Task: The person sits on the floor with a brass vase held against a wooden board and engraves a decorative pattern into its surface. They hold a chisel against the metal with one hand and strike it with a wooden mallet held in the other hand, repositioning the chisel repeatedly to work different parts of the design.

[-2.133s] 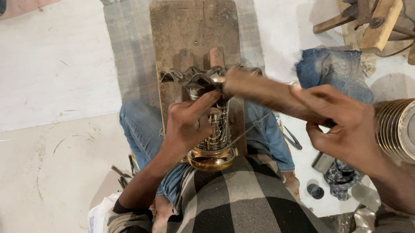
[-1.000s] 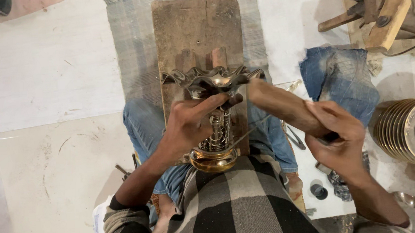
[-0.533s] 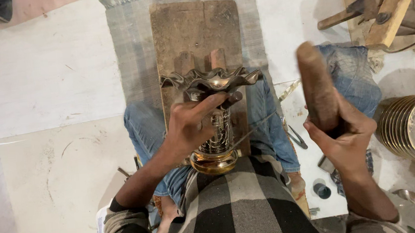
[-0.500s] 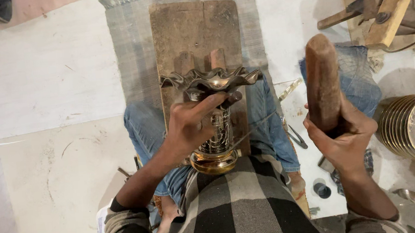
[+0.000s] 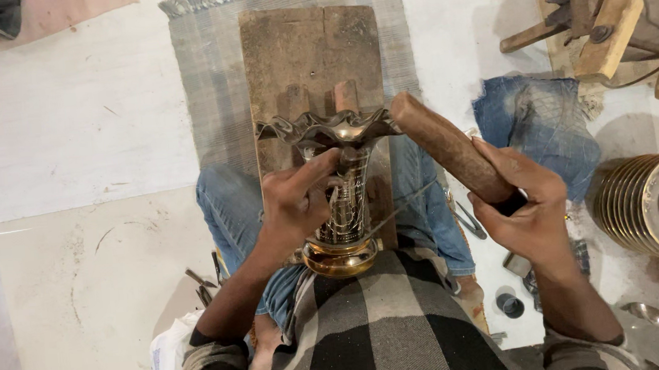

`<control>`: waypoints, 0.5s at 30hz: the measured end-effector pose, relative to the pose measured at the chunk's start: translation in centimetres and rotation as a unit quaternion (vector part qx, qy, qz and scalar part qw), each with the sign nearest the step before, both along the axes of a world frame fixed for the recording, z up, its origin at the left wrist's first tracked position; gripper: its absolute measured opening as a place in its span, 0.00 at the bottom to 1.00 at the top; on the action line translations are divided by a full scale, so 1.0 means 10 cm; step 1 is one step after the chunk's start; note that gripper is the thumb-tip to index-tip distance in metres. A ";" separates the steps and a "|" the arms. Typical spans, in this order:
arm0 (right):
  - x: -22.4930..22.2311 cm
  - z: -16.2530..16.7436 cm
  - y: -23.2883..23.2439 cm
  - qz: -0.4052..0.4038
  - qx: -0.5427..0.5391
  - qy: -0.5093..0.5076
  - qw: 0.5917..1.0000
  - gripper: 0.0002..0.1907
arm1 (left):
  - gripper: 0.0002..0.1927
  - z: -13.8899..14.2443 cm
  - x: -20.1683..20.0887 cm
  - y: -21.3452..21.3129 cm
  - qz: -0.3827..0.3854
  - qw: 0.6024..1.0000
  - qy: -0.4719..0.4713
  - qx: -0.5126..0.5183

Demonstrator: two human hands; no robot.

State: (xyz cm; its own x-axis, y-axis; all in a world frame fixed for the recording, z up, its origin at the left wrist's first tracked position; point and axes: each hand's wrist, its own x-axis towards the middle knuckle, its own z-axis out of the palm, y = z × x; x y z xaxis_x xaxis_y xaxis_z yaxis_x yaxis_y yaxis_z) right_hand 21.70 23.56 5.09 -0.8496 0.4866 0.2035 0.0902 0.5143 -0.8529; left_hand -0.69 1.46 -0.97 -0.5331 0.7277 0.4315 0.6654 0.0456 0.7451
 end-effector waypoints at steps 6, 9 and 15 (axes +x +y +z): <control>-0.11 -0.10 0.03 0.010 -0.069 0.035 0.997 0.36 | 0.18 -0.10 0.05 0.01 0.017 0.999 -0.029 0.017; -0.21 0.08 0.09 0.028 -0.067 0.086 0.994 0.36 | 0.17 -0.11 0.03 0.01 0.025 0.999 -0.022 0.025; -0.38 0.46 0.19 0.091 0.282 -0.028 0.955 0.30 | 0.20 -0.13 0.00 0.05 0.003 0.999 -0.021 0.027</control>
